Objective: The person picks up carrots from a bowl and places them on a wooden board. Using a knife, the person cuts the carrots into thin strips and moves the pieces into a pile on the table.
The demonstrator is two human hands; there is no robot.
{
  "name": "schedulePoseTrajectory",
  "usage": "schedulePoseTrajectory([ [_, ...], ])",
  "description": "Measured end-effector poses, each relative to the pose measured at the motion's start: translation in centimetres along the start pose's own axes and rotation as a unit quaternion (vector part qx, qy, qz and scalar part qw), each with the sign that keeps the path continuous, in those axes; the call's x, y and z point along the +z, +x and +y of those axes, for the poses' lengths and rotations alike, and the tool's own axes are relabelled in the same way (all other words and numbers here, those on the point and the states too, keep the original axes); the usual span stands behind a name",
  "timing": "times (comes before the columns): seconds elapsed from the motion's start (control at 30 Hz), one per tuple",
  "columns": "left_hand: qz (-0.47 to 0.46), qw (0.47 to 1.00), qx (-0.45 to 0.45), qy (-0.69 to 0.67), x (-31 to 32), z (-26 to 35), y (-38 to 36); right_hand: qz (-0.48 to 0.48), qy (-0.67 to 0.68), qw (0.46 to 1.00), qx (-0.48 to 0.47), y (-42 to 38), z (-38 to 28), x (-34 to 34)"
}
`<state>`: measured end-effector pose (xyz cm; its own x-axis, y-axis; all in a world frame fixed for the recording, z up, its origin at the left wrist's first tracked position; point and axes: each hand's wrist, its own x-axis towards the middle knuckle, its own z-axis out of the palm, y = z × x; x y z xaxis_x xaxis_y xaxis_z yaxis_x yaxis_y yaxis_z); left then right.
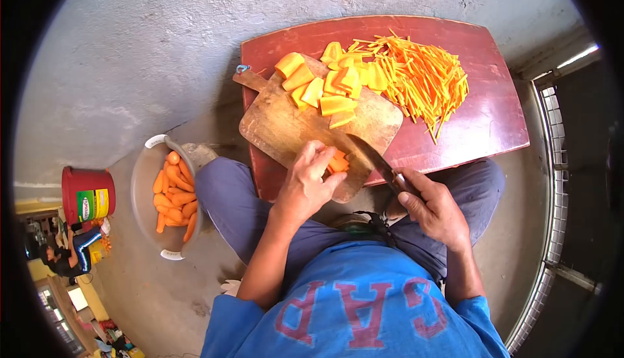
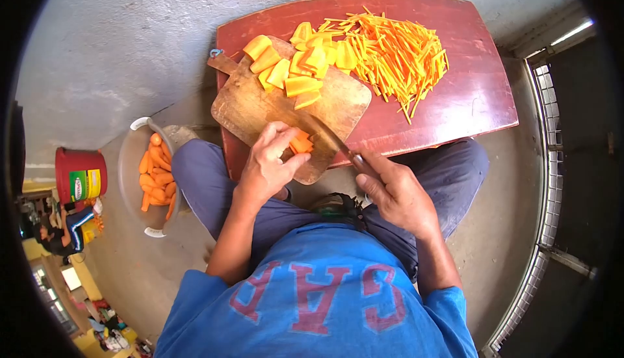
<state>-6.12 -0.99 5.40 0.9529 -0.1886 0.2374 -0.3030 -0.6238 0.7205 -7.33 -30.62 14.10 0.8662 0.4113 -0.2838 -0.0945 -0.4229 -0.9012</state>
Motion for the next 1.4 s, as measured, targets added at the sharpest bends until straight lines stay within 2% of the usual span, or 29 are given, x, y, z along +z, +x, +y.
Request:
schedulePoseTrajectory([
  [0.13,0.023,1.0,0.004,0.008,0.9,1.0,-0.7,-0.013,-0.018,0.999,-0.032,0.7,-0.6,1.6],
  [0.17,0.035,0.999,0.005,0.007,1.1,0.9,-0.9,-0.016,-0.033,0.997,-0.069,0.9,-0.4,2.0],
  [0.33,0.074,0.997,0.008,0.002,1.5,0.1,-1.5,-0.031,-0.031,0.998,-0.048,0.7,-1.1,2.0],
  [0.47,0.067,0.998,0.007,-0.013,0.8,0.1,-1.4,0.0,-0.027,0.999,-0.041,0.5,-0.5,2.0],
  [0.63,0.061,0.998,0.009,-0.024,0.4,-0.1,-1.0,-0.019,-0.029,0.998,-0.055,0.4,-0.7,2.5],
  [0.73,0.075,0.995,0.058,-0.008,1.1,-0.6,-0.9,-0.01,-0.032,0.997,-0.065,0.4,-1.3,3.2],
  [0.93,0.07,0.996,0.051,-0.013,0.6,0.0,-0.7,-0.011,-0.025,0.999,-0.039,0.5,-1.3,3.3],
  [1.03,0.03,0.999,0.014,-0.04,0.5,0.2,-0.8,-0.018,-0.015,0.999,-0.022,0.6,-1.4,3.2],
  [1.17,-0.008,0.999,0.035,0.011,0.5,0.3,-0.2,-0.004,0.024,1.0,0.007,0.3,-0.9,3.0],
  [1.23,-0.007,0.996,0.054,0.074,0.8,0.6,0.1,0.022,0.02,1.0,-0.008,0.0,0.2,3.0],
  [1.4,0.026,0.991,0.065,0.115,1.5,0.0,-0.4,0.041,-0.013,0.999,-0.033,-0.6,0.0,2.1],
])
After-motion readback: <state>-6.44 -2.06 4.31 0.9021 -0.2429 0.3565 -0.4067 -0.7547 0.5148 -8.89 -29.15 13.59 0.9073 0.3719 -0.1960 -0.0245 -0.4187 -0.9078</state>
